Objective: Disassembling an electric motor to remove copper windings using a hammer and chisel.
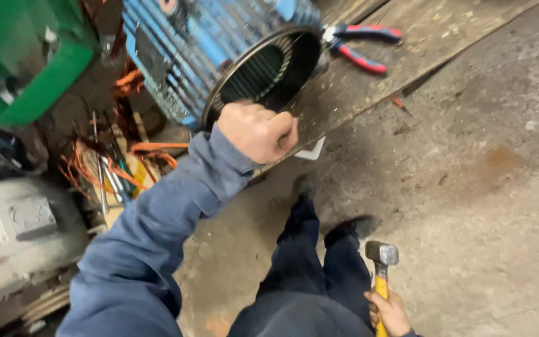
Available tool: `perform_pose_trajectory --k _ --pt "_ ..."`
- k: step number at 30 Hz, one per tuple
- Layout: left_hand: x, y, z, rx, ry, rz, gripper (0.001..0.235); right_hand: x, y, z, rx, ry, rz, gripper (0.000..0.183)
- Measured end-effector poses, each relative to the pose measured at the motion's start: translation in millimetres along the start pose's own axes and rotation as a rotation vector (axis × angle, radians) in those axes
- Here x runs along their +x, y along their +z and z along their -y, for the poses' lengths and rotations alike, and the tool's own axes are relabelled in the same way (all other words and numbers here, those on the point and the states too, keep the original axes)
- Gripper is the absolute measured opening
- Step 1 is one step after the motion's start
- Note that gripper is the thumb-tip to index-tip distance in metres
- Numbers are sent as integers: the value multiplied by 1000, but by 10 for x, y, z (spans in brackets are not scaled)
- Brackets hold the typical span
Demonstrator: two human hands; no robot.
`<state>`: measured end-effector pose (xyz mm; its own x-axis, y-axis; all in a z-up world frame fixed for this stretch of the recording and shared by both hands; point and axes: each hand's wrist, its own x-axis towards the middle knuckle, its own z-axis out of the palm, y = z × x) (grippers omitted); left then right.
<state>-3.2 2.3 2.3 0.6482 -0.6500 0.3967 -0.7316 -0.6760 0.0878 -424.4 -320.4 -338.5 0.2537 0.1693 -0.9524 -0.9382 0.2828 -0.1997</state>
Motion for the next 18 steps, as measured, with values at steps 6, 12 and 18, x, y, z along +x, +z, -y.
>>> perform_pose_trajectory --k 6,12,18 --pt "0 38 36 -127 13 98 21 -79 312 255 -87 11 19 18" --pt "8 17 -165 -141 13 92 23 90 314 248 -180 -26 42 17" --pt "-90 -28 -478 -220 69 138 24 134 295 324 -187 7 4 16"
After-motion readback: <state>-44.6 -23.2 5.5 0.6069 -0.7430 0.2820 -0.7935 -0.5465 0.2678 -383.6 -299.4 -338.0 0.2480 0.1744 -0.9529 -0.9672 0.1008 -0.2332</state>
